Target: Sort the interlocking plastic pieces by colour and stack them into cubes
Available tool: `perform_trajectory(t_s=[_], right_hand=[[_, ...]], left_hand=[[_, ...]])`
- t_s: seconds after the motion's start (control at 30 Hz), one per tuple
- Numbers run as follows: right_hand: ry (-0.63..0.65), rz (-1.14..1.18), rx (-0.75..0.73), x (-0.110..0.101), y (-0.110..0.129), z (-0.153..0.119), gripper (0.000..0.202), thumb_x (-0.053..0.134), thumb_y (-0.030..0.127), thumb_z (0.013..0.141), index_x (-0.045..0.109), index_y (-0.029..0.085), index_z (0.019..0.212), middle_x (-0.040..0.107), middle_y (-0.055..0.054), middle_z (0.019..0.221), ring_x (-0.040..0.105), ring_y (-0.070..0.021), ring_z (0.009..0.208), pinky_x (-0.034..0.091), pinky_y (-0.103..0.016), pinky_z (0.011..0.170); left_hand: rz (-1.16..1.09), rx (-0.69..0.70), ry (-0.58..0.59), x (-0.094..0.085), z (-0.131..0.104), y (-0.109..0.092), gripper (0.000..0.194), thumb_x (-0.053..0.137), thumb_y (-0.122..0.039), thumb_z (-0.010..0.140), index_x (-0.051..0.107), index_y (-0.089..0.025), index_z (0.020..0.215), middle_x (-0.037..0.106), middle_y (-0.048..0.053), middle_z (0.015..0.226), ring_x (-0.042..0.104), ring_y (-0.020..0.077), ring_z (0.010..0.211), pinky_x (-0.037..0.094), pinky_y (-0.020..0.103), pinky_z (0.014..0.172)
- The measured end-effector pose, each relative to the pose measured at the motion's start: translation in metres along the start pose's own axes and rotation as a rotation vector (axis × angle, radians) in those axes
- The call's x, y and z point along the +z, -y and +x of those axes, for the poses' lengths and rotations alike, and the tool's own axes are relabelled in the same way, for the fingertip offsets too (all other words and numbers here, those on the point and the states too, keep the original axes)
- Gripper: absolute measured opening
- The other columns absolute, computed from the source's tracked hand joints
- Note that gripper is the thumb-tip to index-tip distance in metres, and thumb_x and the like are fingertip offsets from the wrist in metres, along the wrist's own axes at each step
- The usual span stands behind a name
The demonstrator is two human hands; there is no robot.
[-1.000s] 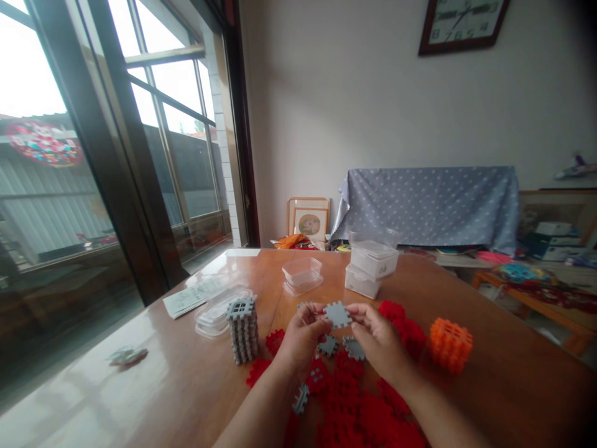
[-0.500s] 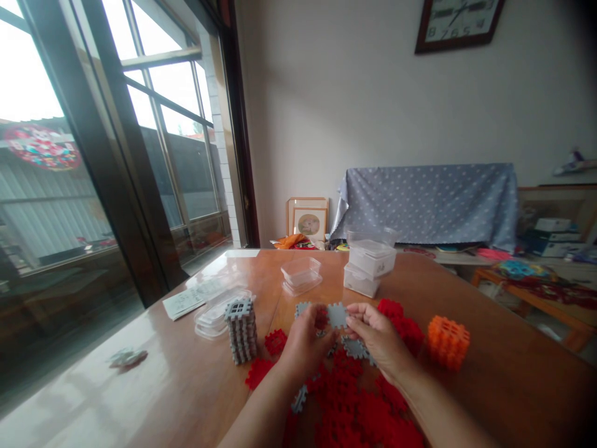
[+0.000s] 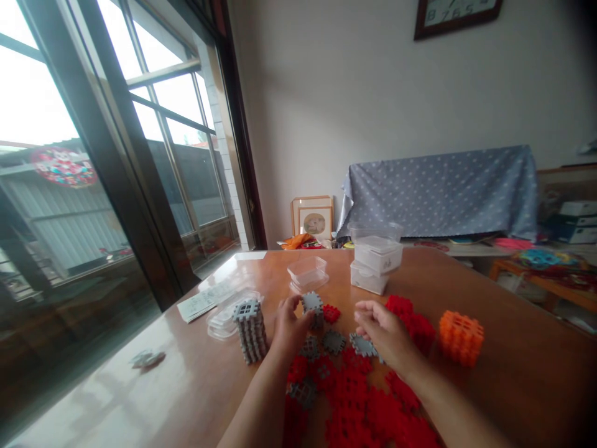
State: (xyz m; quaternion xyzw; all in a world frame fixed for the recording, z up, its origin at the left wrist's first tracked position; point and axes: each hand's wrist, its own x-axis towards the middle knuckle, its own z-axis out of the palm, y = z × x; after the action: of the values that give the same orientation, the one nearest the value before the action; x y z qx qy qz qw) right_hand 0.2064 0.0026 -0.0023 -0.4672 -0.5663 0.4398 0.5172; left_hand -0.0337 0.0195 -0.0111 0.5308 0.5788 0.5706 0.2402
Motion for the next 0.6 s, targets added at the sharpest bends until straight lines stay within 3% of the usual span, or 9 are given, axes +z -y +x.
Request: perform_trajectory(t_s=[0.3, 0.43, 0.6], right_hand=[[-0.012, -0.012, 0.019, -0.003, -0.005, 0.003, 0.044, 0.063, 0.054, 0.083, 0.062, 0.021, 0.111, 0.069, -0.002, 0.086, 0.069, -0.0193, 0.07, 0.051, -0.03, 0.061], [-0.056, -0.052, -0.014, -0.004, 0.001, 0.001, 0.041, 0.064, 0.053, 0.081, 0.064, 0.021, 0.107, 0.067, -0.002, 0.082, 0.067, -0.0202, 0.069, 0.049, -0.029, 0.057], [-0.074, -0.167, -0.047, -0.008, 0.002, 0.001, 0.034, 0.061, 0.05, 0.083, 0.066, 0.021, 0.1, 0.068, -0.003, 0.082, 0.065, -0.0202, 0.068, 0.05, -0.032, 0.06]], left_hand=[[-0.018, -0.051, 0.051, 0.009, 0.008, 0.026, 0.049, 0.079, -0.029, 0.061, 0.071, -0.018, 0.108, 0.068, 0.006, 0.1, 0.061, 0.0265, 0.1, 0.043, 0.035, 0.09], [-0.018, -0.058, 0.103, 0.009, 0.006, 0.026, 0.049, 0.076, -0.027, 0.063, 0.071, -0.018, 0.111, 0.069, 0.006, 0.098, 0.061, 0.0256, 0.097, 0.044, 0.033, 0.084], [-0.06, -0.084, 0.085, 0.01, 0.004, 0.02, 0.048, 0.075, -0.025, 0.064, 0.07, -0.017, 0.111, 0.069, 0.006, 0.097, 0.062, 0.0224, 0.091, 0.045, 0.03, 0.079]])
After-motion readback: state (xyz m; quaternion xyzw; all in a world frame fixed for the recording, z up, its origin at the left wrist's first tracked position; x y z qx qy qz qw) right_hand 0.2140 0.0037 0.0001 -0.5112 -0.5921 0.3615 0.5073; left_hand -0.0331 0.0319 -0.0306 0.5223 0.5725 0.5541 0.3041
